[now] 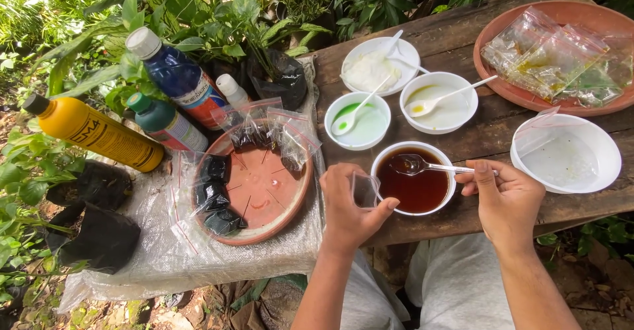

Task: Using a spoon to transfer a brown liquid from a bowl into a small plastic bag at an outdoor workstation.

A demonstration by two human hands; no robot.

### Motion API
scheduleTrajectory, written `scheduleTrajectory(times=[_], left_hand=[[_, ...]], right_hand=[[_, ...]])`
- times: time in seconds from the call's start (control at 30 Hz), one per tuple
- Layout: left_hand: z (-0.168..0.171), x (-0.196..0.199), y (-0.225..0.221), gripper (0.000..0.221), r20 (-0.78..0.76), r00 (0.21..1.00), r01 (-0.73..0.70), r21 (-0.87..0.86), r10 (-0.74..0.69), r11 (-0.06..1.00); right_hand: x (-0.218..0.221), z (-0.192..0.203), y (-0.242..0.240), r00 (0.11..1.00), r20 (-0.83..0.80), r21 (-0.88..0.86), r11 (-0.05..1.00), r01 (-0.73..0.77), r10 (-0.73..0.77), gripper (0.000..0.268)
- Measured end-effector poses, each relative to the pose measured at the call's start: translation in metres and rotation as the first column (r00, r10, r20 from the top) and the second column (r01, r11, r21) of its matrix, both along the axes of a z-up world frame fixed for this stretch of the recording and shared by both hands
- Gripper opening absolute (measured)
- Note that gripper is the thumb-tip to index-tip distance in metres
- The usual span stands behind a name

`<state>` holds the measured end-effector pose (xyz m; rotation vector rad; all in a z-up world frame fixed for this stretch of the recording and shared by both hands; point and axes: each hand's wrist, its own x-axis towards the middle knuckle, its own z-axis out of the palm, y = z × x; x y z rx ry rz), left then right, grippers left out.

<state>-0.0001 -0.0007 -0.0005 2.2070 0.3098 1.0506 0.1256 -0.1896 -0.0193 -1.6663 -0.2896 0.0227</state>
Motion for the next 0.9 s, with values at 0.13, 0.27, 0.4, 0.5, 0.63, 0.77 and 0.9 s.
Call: scheduleTrajectory(times=[0.13, 0.27, 0.4, 0.5, 0.63, 0.77, 0.9], left_hand=[[-0.0011, 0.0001, -0.0003, 0.067, 0.002, 1.000, -0.002, 0.001, 0.002, 1.000], [-0.0010, 0.0001, -0.0004, 0.067, -0.001, 1.000, -0.002, -0.001, 0.002, 1.000], [-0.0010, 0.0001, 0.0000, 0.066, 0.006, 1.000, -0.004, 0.009, 0.004, 1.000], [-0.0003, 0.0004, 0.0000, 0.066, 0.009, 1.000, -0.002, 0.007, 0.002, 1.000], [-0.0004, 0.0008, 0.0000, 0.067, 0.006, 1.000, -0.005, 0.010, 0.005, 1.000], [-0.0012, 0.0007, 0.0003, 0.068, -0.002, 1.000, -0.005, 0.007, 0.005, 1.000], [-0.0006, 0.0004, 0.0004, 0.068, -0.012, 1.000, -0.004, 0.003, 0.004, 1.000]], right_hand=[[-0.0004, 0.0011, 0.0001, 1.000, -0.007, -0.003, 1.000, 0.000, 0.000, 0.033], [-0.0004, 0.0003, -0.0003, 1.000, 0.002, 0.005, 1.000, -0.005, 0.005, 0.033], [-0.0005, 0.0005, -0.0001, 1.000, -0.005, 0.016, 1.000, 0.001, -0.001, 0.034], [-0.0006, 0.0003, -0.0005, 1.000, -0.006, 0.019, 1.000, 0.004, -0.004, 0.034], [0.0000, -0.0044, -0.0017, 1.000, -0.016, 0.042, 0.999, 0.013, -0.013, 0.033], [-0.0012, -0.0034, -0.0025, 1.000, 0.006, 0.045, 0.999, 0.016, -0.017, 0.034], [-0.0021, -0.0051, -0.0038, 1.000, 0.020, 0.065, 0.998, 0.018, -0.019, 0.034]])
